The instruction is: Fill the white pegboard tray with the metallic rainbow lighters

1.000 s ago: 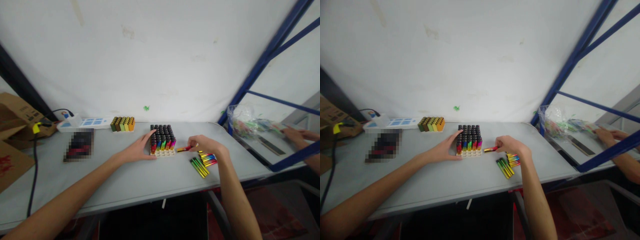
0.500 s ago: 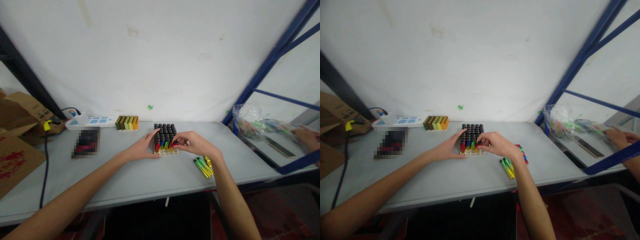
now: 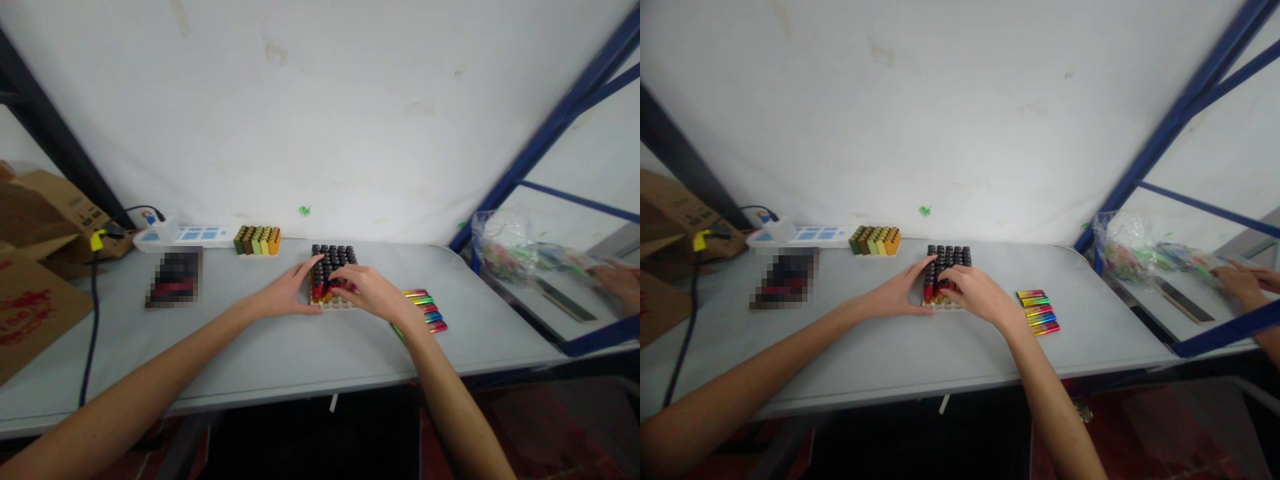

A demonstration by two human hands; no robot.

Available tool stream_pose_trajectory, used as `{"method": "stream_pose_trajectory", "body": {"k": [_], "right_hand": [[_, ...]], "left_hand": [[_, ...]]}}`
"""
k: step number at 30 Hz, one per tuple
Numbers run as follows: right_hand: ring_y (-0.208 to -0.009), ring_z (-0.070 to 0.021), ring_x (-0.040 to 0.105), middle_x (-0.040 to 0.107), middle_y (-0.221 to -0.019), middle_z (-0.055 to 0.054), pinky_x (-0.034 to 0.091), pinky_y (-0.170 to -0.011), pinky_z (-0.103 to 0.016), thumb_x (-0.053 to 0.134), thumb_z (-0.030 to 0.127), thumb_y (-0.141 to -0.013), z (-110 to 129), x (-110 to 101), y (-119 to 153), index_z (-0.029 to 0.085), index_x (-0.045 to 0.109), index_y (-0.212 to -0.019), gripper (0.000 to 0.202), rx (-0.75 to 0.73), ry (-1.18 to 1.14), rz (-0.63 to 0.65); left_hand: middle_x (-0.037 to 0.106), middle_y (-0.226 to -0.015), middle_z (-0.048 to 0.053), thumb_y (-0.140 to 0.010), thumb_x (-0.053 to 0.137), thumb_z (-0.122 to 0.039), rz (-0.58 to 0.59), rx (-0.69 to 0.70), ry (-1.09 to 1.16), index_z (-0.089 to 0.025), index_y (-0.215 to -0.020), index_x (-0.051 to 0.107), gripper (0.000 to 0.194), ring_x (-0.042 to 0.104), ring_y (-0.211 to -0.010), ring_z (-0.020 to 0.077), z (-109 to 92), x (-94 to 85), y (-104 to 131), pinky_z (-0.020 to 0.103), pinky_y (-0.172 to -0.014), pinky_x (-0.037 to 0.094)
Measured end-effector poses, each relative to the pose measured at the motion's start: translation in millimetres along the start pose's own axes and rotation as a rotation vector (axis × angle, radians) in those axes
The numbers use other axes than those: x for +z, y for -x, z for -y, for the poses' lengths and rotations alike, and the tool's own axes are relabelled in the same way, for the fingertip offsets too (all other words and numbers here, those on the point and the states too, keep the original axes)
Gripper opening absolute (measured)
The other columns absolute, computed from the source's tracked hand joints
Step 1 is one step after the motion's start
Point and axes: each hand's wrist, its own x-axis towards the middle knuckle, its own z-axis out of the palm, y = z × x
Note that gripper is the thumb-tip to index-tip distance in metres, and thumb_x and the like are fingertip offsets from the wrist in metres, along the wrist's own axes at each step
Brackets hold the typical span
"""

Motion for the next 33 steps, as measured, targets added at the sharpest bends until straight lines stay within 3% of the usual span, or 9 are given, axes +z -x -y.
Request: {"method": "stream_pose_trajectory", "body": {"k": [8,13,16,21,24,26,28,30,33], "right_hand": [[-0.089,-0.0177,0.069,0.073,-0.111,-0.007,0.052,-0.081,-0.029,0.063,0.022,-0.097,0.5,-0.1,1.2,0.021,0.063,-0.123,0.025,0.036,-0.070,0.025],[-0.079,-0.0178,0.069,0.074,-0.091,-0.004,0.051,-0.072,-0.027,0.066,0.025,-0.096,2.4,0.4,0.1,0.019,0.058,-0.129,0.035,0.104,-0.046,-0.021],[-0.076,-0.0169,0.068,0.073,-0.085,-0.002,0.051,-0.072,-0.027,0.065,0.029,-0.096,0.3,-12.2,4.1,0.021,0.060,-0.124,0.030,0.120,-0.054,-0.071],[-0.082,-0.0183,0.069,0.073,-0.091,-0.005,0.054,-0.078,-0.030,0.057,0.041,-0.100,-26.4,-48.9,44.4,0.021,0.066,-0.114,0.027,0.279,-0.021,-0.203],[-0.101,-0.0225,0.068,0.067,-0.118,-0.011,0.054,-0.095,-0.038,0.056,0.047,-0.099,-47.4,-53.7,91.7,0.021,0.065,-0.121,0.036,0.375,0.012,-0.125],[-0.127,-0.0264,0.058,0.054,-0.141,-0.013,0.047,-0.110,-0.043,0.059,0.053,-0.095,-55.2,-43.7,125.8,0.025,0.057,-0.137,0.051,0.426,0.026,-0.048],[-0.148,-0.0311,0.035,0.033,-0.160,-0.012,0.036,-0.120,-0.049,0.061,0.060,-0.091,-56.7,-26.0,154.9,0.029,0.047,-0.148,0.067,0.505,0.098,-0.078],[-0.157,-0.0358,0.010,0.015,-0.168,-0.011,0.027,-0.123,-0.055,0.060,0.064,-0.090,-54.1,-5.9,173.3,0.029,0.037,-0.156,0.078,0.528,0.174,-0.085],[-0.157,-0.0372,0.001,0.011,-0.170,-0.008,0.019,-0.123,-0.062,0.052,0.063,-0.095,-50.2,18.3,177.5,0.032,0.031,-0.159,0.074,0.543,0.271,-0.064]], "left_hand": [[0.026,-0.166,0.014,-0.072,0.082,-0.064,0.009,-0.004,-0.014,-0.029,-0.163,0.005,0.125,0.033,-0.150,0.0366,0.8,0.5,-0.3,0.051,-0.124,0.029],[0.024,-0.167,0.015,-0.073,0.082,-0.063,0.021,-0.008,-0.028,-0.028,-0.163,0.004,0.124,0.031,-0.151,0.0370,-0.2,-1.2,-0.4,0.053,-0.124,0.027],[0.024,-0.166,0.015,-0.074,0.082,-0.061,0.027,-0.013,-0.034,-0.028,-0.163,0.004,0.123,0.031,-0.150,0.0367,-1.8,-2.7,-0.5,0.053,-0.125,0.026],[0.028,-0.165,0.016,-0.075,0.082,-0.058,0.023,-0.017,-0.037,-0.027,-0.163,0.006,0.120,0.033,-0.149,0.0363,-0.1,-2.4,-0.8,0.052,-0.125,0.026],[0.029,-0.164,0.016,-0.075,0.083,-0.058,0.014,-0.019,-0.037,-0.027,-0.163,0.006,0.121,0.035,-0.149,0.0370,2.7,-0.7,-1.3,0.052,-0.124,0.027],[0.029,-0.164,0.015,-0.075,0.083,-0.058,0.008,-0.019,-0.034,-0.029,-0.163,0.007,0.120,0.035,-0.148,0.0369,3.8,0.2,-1.6,0.053,-0.124,0.027],[0.031,-0.164,0.014,-0.075,0.082,-0.058,0.005,-0.024,-0.029,-0.029,-0.163,0.007,0.119,0.036,-0.148,0.0367,4.1,0.6,-1.8,0.052,-0.124,0.028],[0.030,-0.165,0.013,-0.075,0.082,-0.058,0.005,-0.031,-0.027,-0.030,-0.163,0.008,0.118,0.036,-0.148,0.0367,3.9,0.6,-1.8,0.052,-0.124,0.028],[0.029,-0.165,0.013,-0.075,0.082,-0.058,0.003,-0.036,-0.029,-0.030,-0.163,0.008,0.118,0.036,-0.148,0.0372,4.1,0.7,-1.7,0.052,-0.123,0.029]]}}
